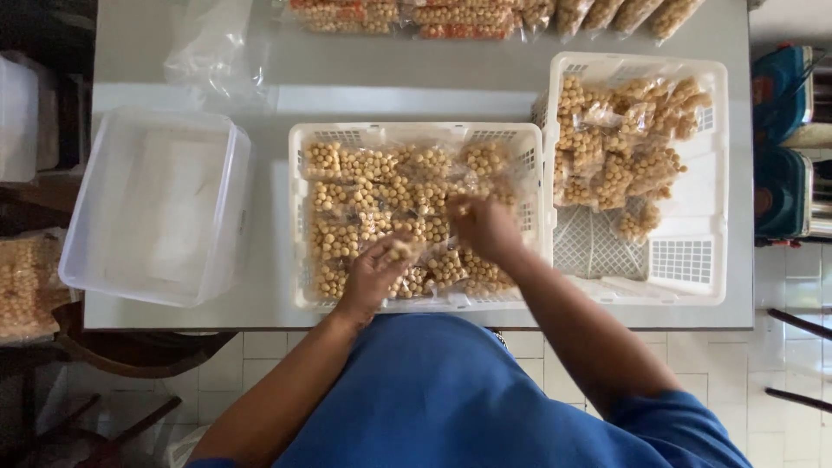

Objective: Organizing and packaging small plastic bags of snacks into crates.

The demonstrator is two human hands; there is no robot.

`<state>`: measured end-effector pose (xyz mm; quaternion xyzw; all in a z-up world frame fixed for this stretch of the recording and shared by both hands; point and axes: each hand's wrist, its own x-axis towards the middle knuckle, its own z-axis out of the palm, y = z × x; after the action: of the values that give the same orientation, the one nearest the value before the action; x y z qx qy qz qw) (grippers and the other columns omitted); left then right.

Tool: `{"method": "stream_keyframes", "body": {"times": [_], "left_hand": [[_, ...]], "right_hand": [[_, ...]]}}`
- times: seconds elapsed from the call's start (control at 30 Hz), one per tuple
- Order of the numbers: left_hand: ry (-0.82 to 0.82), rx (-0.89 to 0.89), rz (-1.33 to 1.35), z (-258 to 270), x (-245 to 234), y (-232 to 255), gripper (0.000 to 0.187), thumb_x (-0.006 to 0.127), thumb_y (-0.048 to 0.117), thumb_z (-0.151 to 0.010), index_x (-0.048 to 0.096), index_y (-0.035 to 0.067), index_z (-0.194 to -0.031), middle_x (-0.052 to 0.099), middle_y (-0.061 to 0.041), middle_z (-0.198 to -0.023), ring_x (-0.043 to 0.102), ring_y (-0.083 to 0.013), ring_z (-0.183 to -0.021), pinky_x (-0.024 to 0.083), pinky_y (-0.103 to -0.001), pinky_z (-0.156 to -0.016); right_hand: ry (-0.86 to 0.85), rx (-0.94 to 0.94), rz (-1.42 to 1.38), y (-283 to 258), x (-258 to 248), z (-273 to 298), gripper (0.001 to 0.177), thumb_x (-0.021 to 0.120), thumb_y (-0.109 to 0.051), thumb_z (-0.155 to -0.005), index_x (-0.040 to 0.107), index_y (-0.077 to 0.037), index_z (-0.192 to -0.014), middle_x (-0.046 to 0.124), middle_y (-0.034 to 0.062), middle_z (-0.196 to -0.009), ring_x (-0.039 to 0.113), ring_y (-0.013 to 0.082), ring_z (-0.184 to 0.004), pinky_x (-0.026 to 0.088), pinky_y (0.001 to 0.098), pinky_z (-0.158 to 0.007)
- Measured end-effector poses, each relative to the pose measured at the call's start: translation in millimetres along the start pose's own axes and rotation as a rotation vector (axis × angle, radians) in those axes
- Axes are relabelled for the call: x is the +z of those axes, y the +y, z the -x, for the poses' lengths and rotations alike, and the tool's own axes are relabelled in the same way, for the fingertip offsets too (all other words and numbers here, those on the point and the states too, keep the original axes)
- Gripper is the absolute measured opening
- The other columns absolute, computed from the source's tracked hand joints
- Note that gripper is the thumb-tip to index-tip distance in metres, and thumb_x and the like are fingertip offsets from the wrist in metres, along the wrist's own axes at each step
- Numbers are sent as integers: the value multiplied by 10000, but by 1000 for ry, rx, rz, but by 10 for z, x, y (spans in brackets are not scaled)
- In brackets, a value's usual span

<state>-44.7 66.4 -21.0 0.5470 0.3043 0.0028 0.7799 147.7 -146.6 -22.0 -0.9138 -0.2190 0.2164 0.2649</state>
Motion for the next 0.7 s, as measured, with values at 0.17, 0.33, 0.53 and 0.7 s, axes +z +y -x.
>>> {"method": "stream_keyframes", "body": {"times": [0.17,0.33,0.53,0.7], "left_hand": [[-319,251,-430,67,131,280,627,657,-211,-941,937,193,-1330,344,-169,-1962,356,-504,-1758,374,-609,-1391],[-394,268,-447,82,261,240,699,626,-184,-956,793,197,-1519,260,-195,-1980,300,-520,-1774,362,-677,-1404],[-289,222,-496,117,237,227,615,668,-43,-1023,687,101,-1621,474,-213,-1861,426,-501,-1720,411,-678,-1380],[-262,164,-476,107,185,97,559,658,19,-1101,678,156,-1643,567,-139,-1813,474,-453,-1702,461,-639,-1360]], "right_hand": [[-495,208,-920,-172,243,565,457,677,-303,-1190,688,-34,-1559,905,192,-993,900,234,-801,673,318,-707],[-259,169,-749,303,353,570,324,859,-234,-1065,802,-101,-1355,907,122,-986,892,220,-889,682,357,-827],[150,205,-73,728,183,447,286,762,-432,-1046,712,-302,-1295,883,81,-1025,862,389,-1066,643,558,-1002],[167,83,473,708,326,340,313,680,-516,-1087,605,-269,-1265,876,81,-898,904,305,-916,613,454,-974]]}}
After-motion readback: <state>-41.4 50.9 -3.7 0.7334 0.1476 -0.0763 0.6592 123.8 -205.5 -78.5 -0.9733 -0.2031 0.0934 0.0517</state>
